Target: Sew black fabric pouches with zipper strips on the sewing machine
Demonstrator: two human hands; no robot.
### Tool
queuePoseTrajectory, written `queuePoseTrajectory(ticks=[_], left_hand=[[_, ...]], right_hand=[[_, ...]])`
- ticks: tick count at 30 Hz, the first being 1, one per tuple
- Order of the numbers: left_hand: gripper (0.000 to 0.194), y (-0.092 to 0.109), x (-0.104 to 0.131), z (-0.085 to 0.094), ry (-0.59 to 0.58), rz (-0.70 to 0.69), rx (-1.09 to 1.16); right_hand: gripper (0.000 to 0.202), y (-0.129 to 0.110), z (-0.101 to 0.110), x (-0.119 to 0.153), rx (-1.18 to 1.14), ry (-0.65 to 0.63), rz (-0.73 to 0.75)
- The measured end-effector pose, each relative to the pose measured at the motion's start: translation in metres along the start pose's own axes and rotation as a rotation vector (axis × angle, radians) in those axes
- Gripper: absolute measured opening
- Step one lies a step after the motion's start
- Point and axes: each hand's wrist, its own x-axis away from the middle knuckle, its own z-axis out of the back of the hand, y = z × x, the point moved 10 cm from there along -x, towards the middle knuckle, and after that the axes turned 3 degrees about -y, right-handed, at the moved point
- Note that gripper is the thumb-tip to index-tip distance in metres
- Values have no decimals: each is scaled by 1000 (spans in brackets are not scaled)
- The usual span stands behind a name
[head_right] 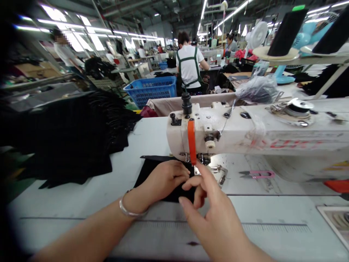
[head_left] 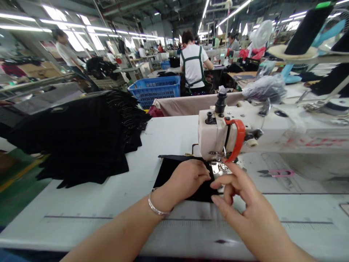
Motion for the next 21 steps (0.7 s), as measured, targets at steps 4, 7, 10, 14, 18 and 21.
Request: queuePoseTrajectory(ticks=[4, 7, 10, 14, 18, 21], left_hand=[[15, -13, -4, 4, -20, 49, 109], [11, -16, -5, 6, 1, 66, 106], [12, -15, -5, 6, 8, 74, 109], [15, -17, -7, 4, 6, 85, 108], [15, -15, -4, 12, -18, 85, 116], [10, 0, 9, 17, -123, 50, 267]], right_hand=[[44, 0, -11, -14, -158, 3, -71], [44, -1, -14, -18, -19, -52, -38], [49, 1, -16, -19, 106, -118, 15], [46, 6, -32, -24, 347, -278, 97], [44, -8, -27, -13, 686, -248, 379], [24, -9, -6, -2, 707, -161, 497]])
